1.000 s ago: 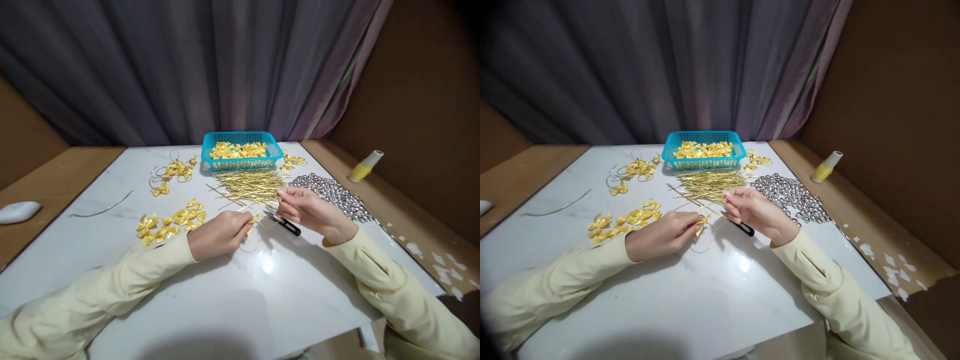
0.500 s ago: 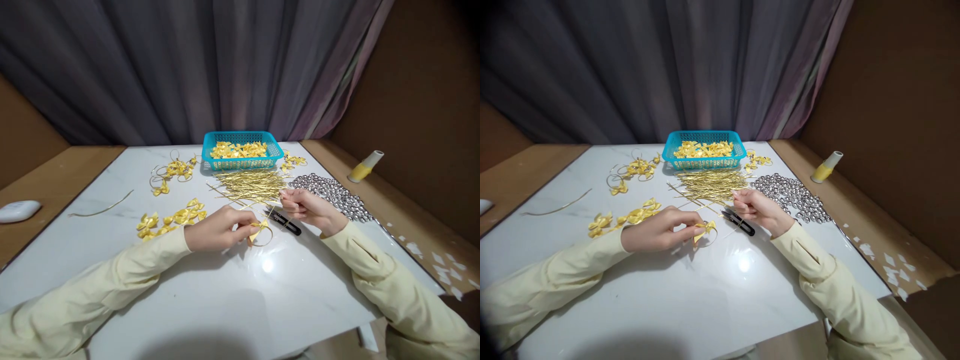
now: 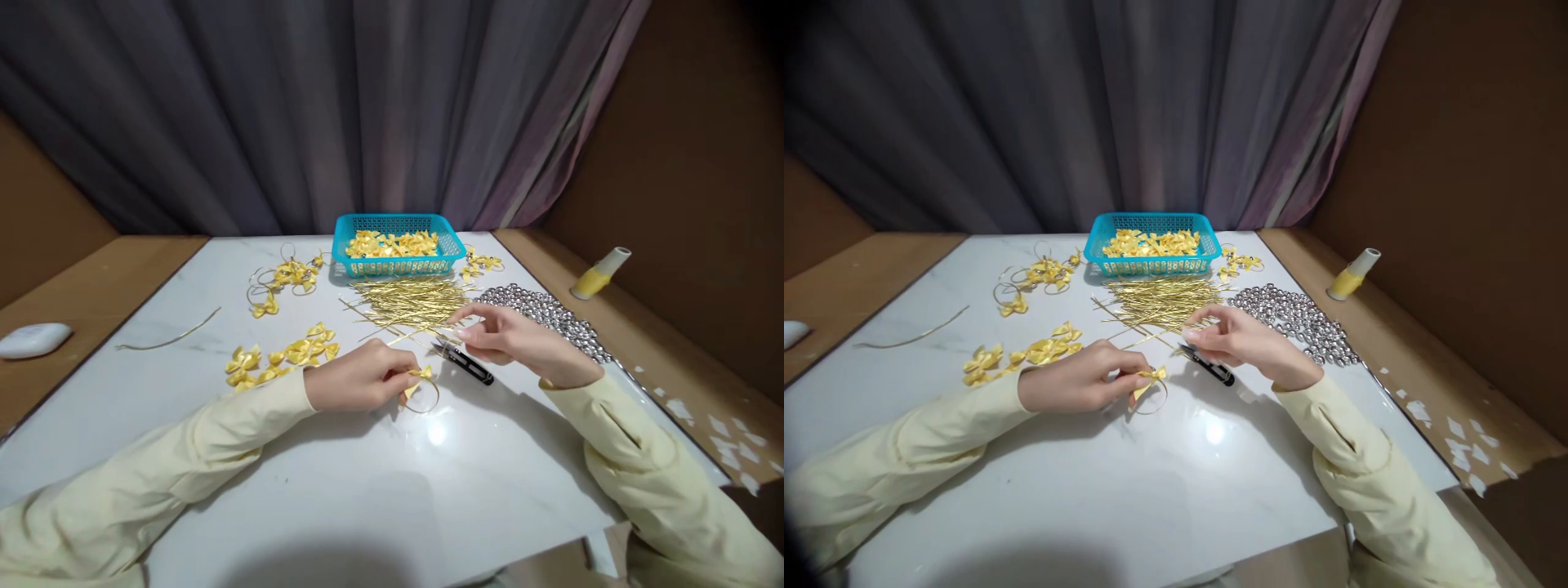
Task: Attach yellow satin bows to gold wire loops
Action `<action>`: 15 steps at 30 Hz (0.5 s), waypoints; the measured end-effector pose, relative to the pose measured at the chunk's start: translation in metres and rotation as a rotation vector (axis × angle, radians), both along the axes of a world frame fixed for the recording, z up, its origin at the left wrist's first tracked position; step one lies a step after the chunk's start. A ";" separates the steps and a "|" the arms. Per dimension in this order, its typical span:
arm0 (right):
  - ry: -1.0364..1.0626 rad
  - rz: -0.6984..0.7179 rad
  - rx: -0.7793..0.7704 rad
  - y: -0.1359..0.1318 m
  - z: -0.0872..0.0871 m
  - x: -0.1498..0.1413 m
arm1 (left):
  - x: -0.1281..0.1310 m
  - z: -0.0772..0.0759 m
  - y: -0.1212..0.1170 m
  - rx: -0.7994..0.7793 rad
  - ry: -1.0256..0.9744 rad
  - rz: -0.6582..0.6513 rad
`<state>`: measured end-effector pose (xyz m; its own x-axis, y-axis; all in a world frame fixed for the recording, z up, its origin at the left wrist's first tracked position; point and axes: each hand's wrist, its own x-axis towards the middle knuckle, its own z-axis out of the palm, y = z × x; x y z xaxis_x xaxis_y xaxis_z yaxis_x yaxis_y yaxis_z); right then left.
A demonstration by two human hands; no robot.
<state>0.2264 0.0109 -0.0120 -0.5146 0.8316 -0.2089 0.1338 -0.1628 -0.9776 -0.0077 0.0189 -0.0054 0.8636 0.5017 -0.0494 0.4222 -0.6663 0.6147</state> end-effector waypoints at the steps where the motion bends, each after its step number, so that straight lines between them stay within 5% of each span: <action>1: -0.085 0.017 0.047 0.000 0.000 -0.001 | 0.000 0.000 0.000 -0.001 0.000 0.003; 8: -0.399 0.379 0.185 -0.005 -0.011 -0.011 | 0.001 0.000 -0.001 0.017 0.006 0.021; 11: -0.488 0.314 0.272 -0.013 -0.015 -0.020 | 0.001 -0.001 -0.001 0.008 0.000 0.030; 15: -0.595 0.100 0.620 -0.021 -0.016 -0.032 | 0.001 -0.002 -0.001 0.010 0.004 0.051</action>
